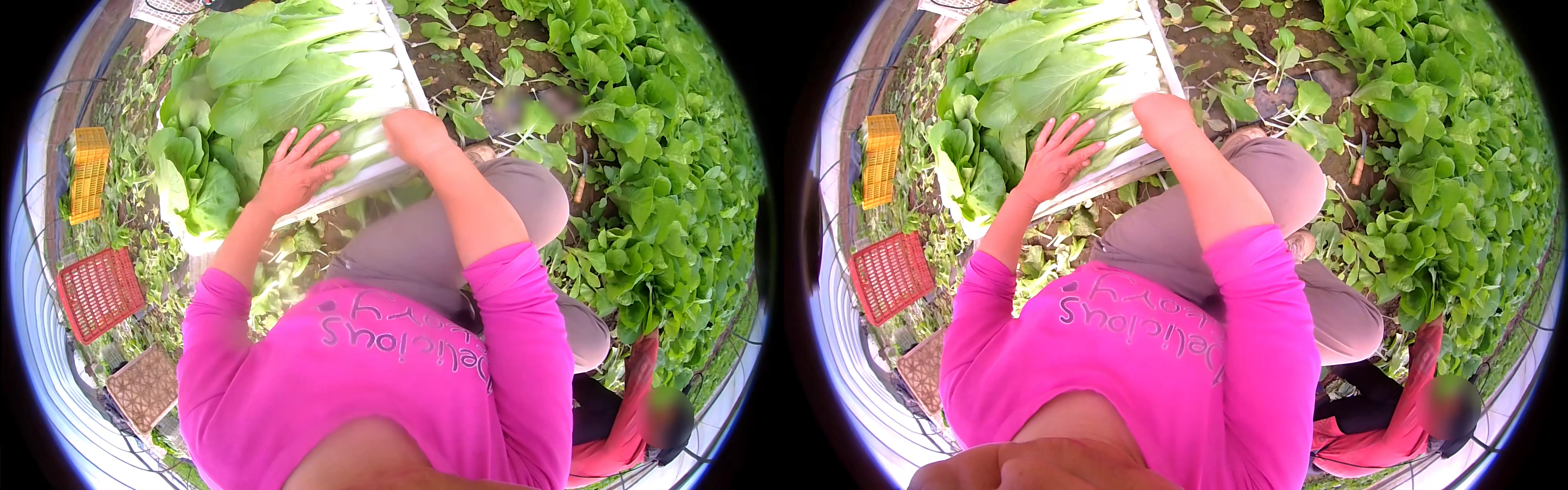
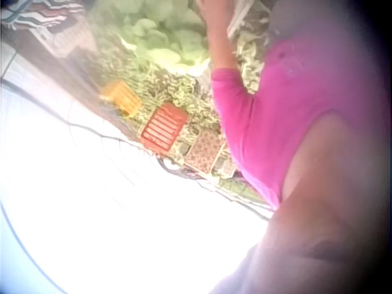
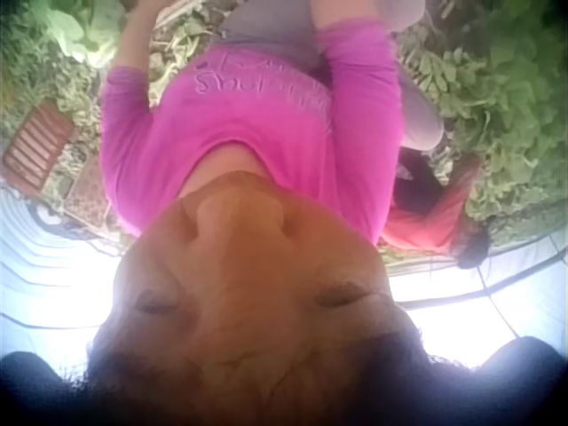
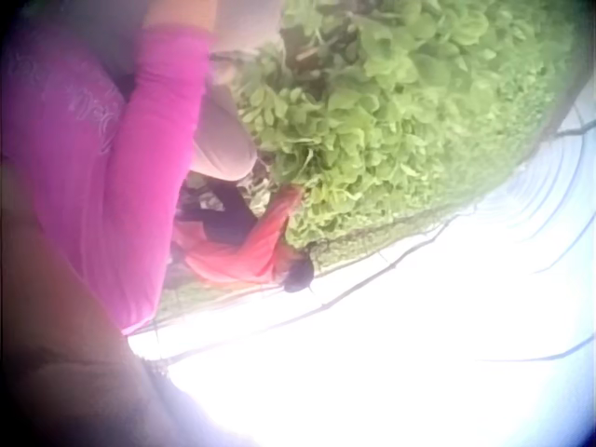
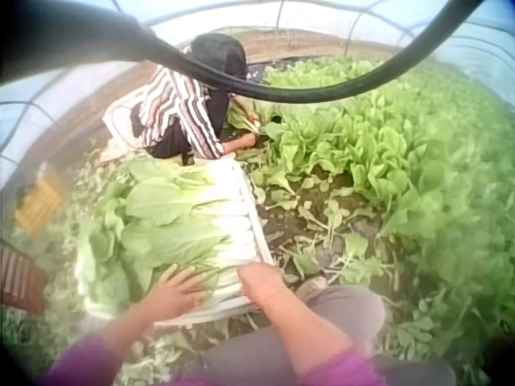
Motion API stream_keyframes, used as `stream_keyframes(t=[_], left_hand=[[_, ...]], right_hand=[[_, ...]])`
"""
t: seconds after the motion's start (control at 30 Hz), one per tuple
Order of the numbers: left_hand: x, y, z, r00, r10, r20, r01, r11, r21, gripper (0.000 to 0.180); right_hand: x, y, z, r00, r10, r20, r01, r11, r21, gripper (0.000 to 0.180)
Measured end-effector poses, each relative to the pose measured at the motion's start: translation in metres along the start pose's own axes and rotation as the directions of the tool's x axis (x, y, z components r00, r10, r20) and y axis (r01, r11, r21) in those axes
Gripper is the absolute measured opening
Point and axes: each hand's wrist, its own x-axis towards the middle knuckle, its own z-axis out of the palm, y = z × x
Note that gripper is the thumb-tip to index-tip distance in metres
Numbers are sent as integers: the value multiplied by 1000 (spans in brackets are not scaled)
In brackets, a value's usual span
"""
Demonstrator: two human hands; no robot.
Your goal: The person harvests leafy green vegetables in a greenhouse using a small curved knife. They cut the stems, remove excess leaves, and place the harvested vegetables into a white plastic crate.
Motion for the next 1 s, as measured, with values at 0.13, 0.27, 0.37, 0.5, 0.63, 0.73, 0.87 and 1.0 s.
stream_keyframes(t=[0.13,0.27,0.37,0.5,0.63,0.73,0.87,1.0], left_hand=[[-1,-22,50,1000,3,-3,-3,999,32,43],[0,-17,51,996,-45,75,44,999,6,39],[2,-9,16,986,-62,156,89,980,-178,32],[9,17,-42,987,-85,135,130,919,-372,23],[29,33,-55,972,-136,-191,49,913,-405,27],[67,33,-44,954,-33,-297,34,999,-2,37],[75,-4,36,982,-173,-74,184,966,180,51],[84,-7,63,980,-180,-82,190,973,134,54]], right_hand=[[13,-4,-1,1000,3,6,-2,982,-189,17],[10,-3,1,998,49,25,-44,986,-159,18],[-2,2,-7,999,27,22,-27,999,-36,20],[-32,11,-41,937,132,-324,-86,985,151,22],[-29,19,-49,817,291,-498,-114,928,355,19],[-27,11,-44,796,242,-554,-54,941,333,16],[-19,-1,-41,831,220,-511,-68,952,299,16],[-15,12,-39,781,205,-590,-27,955,295,16]])
